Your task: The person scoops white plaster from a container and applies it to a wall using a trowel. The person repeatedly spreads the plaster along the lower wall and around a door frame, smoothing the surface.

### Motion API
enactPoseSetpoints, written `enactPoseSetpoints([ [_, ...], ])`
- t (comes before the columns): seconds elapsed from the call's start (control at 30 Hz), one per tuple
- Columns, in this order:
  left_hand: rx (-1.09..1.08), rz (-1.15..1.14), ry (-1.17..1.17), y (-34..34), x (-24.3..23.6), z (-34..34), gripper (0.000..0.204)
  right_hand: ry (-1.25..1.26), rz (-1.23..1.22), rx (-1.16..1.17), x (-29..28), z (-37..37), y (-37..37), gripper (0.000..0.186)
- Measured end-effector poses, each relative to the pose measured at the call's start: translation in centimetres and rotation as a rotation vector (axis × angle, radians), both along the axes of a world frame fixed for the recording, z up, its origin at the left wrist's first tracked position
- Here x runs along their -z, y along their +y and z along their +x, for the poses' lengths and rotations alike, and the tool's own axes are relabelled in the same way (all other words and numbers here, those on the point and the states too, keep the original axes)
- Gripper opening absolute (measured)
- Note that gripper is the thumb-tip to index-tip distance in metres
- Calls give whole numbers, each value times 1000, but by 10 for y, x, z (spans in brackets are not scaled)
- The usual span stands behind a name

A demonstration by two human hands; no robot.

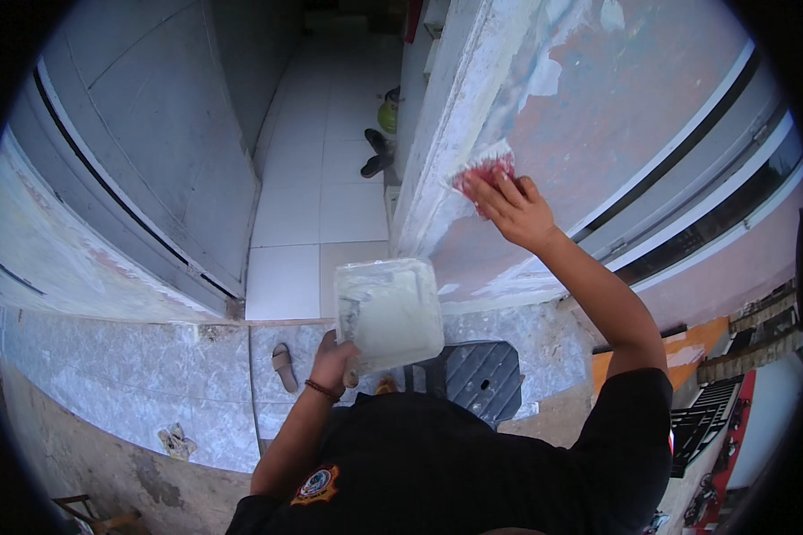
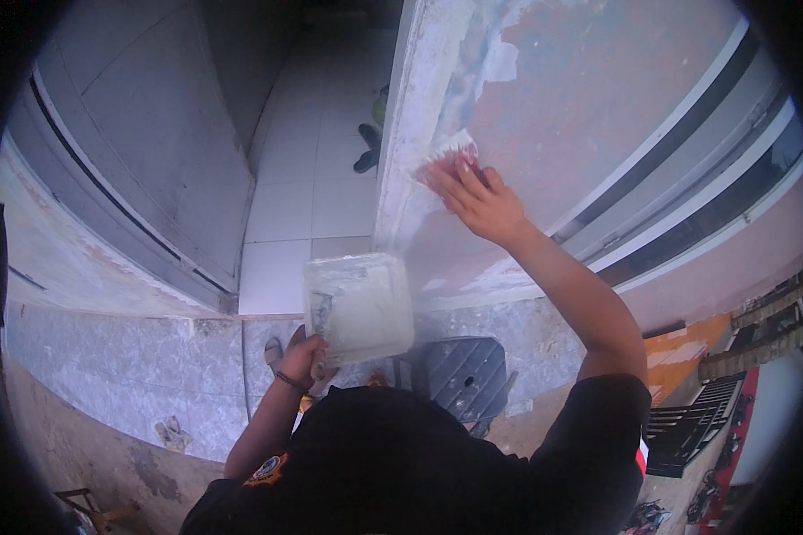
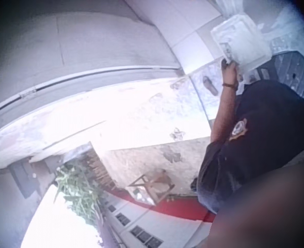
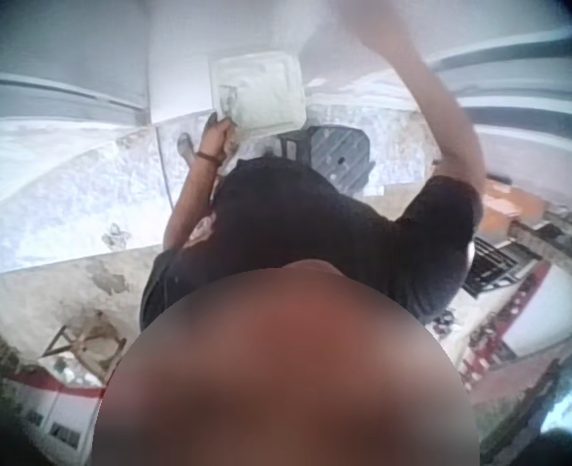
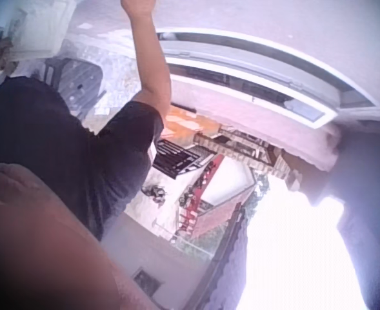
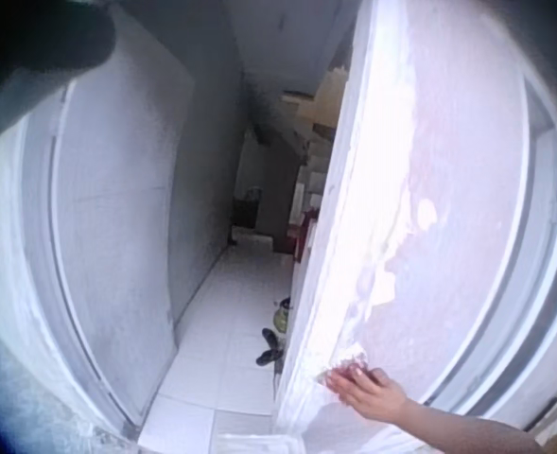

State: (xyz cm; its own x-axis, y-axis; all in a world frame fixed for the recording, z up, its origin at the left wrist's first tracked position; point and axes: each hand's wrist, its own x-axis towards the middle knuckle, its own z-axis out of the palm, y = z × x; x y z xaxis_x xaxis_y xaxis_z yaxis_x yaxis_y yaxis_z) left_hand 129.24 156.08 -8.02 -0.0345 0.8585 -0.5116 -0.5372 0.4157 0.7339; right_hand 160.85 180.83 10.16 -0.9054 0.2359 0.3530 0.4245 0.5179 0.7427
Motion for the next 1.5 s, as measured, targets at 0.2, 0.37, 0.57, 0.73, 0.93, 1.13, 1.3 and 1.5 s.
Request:
enactPoseSetpoints([
  [0.2, -32, 29, 91, -5, -7, 1, 50, 70, -205, 20, 13, 17, -52, 42],
  [0.37, -97, 2, 137, -1, -13, -2, 48, 399, 16, 201, -106, -15, -60, 48],
  [0.57, -57, 67, 112, 2, -14, 4, 45, 382, 35, 167, -102, -46, -35, 47],
  [0.73, -77, -13, 50, -2, -8, 3, 48, 233, -132, 131, 35, -26, -41, 40],
  [0.93, -94, -12, 67, -5, -7, -2, 51, 138, -275, 133, 68, 3, -60, 42],
  [1.13, -90, -4, 53, -8, 4, 3, 51, 32, -103, 3, 35, -3, -30, 40],
  [1.3, -61, 12, 73, -15, 19, 0, 50, -72, -67, 25, 66, 7, -14, 46],
  [1.5, -113, -12, 119, -19, 4, 1, 45, 241, -326, 241, 16, 4, -67, 36],
])
